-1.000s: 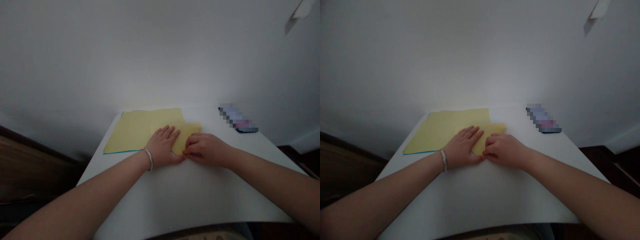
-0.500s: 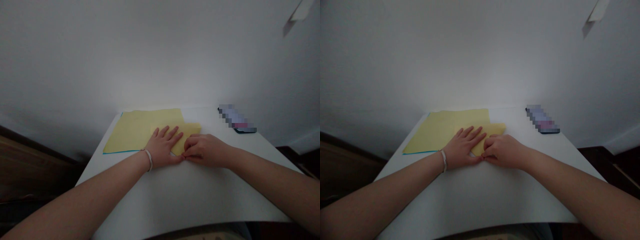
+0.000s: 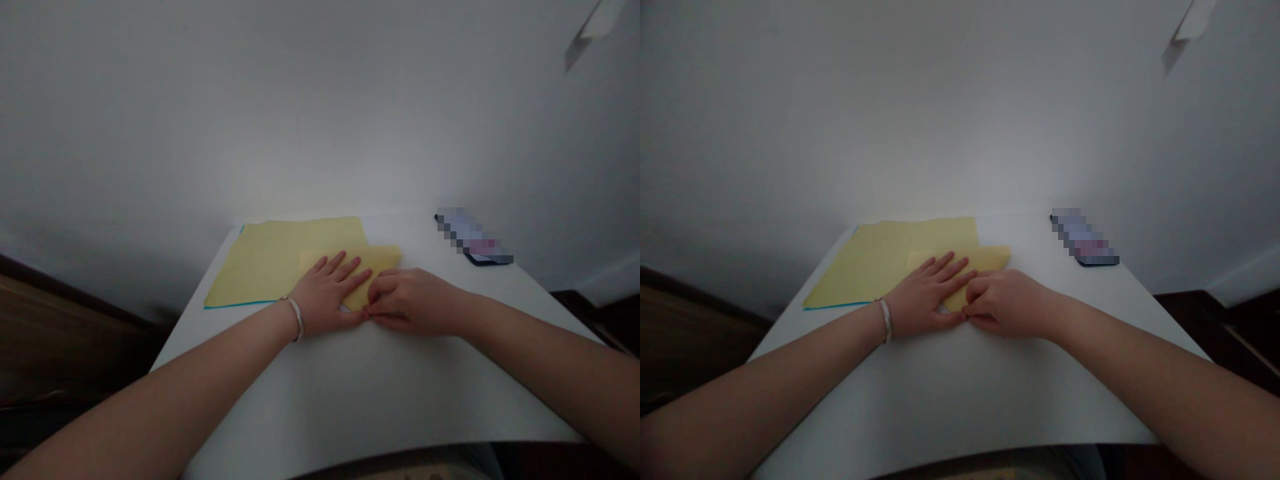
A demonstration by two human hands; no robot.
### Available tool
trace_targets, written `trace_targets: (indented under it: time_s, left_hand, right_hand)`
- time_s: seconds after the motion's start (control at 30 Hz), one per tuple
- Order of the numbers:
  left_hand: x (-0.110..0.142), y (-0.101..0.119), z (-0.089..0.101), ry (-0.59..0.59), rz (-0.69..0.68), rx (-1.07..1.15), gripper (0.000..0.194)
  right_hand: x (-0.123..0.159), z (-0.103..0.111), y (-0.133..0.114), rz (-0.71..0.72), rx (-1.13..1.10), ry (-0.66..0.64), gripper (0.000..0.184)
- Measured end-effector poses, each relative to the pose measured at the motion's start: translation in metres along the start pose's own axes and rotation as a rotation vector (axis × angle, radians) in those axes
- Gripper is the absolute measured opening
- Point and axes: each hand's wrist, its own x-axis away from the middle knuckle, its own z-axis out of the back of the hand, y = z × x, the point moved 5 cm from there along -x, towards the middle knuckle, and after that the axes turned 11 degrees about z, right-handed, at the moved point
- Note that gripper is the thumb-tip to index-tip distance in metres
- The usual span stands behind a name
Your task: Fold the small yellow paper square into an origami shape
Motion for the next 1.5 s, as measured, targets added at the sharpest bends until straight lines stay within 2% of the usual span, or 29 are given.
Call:
trace_targets:
  time_s: [0.5, 0.83, 1.13, 1.5]
  left_hand:
    - [-0.001, -0.003, -0.004, -0.021, 0.003, 0.003, 0.076]
    - [0.003, -0.002, -0.004, -0.028, 0.006, 0.014, 0.079]
    - [0.006, -0.001, -0.004, -0.027, 0.006, 0.019, 0.078]
    - [0.015, -0.001, 0.001, -0.034, 0.024, 0.014, 0.079]
  right_hand:
    - [-0.001, 0.004, -0.002, -0.038, -0.011, -0.055, 0.024]
    - [0.005, 0.008, 0.016, -0.202, 0.084, -0.140, 0.025]
    - [0.011, 0.008, 0.034, -0.428, 0.211, -0.253, 0.032]
    - [0.025, 0.013, 0.053, -0.645, 0.277, -0.269, 0.032]
